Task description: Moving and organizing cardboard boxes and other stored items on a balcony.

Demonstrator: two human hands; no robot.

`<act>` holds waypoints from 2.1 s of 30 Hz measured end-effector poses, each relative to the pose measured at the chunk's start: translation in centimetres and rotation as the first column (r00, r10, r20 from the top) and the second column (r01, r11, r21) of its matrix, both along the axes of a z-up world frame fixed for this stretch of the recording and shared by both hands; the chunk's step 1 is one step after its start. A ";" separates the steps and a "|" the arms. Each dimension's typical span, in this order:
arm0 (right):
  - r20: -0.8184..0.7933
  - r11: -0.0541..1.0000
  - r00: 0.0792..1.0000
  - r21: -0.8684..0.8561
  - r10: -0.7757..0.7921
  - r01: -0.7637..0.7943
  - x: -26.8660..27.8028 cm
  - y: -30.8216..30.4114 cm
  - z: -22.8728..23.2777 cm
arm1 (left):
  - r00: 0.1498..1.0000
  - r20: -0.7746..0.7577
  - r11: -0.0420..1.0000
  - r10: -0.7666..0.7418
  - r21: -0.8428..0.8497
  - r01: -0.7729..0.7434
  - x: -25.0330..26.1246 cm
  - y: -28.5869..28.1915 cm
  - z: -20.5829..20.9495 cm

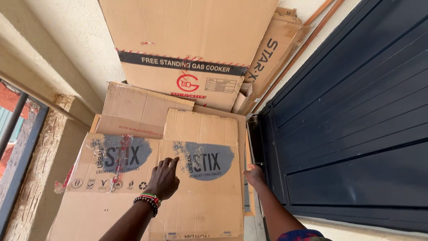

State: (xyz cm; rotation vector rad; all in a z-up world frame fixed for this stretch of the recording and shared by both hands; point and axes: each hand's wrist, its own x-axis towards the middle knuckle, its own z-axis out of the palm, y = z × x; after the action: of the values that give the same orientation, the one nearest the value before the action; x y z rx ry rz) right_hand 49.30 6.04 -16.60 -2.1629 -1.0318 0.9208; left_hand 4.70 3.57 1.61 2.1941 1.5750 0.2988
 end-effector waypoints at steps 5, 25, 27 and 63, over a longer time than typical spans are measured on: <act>0.251 0.978 0.955 0.097 0.156 -0.185 0.1 7.4 3.7 | 0.999 0.034 0.998 0.017 0.054 -0.019 0.3 3.4 2.4; 0.923 0.479 0.371 0.283 0.099 -0.831 -27.4 44.8 53.1 | 0.985 0.171 0.947 0.008 0.315 -0.063 -7.8 24.7 16.7; 0.882 0.685 0.381 0.098 0.275 -0.722 -29.7 43.4 53.3 | 0.981 0.192 0.946 -0.003 0.319 -0.060 -9.0 25.2 16.7; 0.777 0.278 0.615 0.625 -0.135 -0.729 1.3 10.4 70.1 | 0.713 0.685 0.877 -0.149 0.425 -0.225 0.0 33.0 27.6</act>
State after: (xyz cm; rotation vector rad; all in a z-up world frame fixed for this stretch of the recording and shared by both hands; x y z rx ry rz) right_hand 50.59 16.45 53.52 -1.1407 -1.8540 -0.5629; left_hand 4.66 36.57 29.20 1.9619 1.1597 1.5031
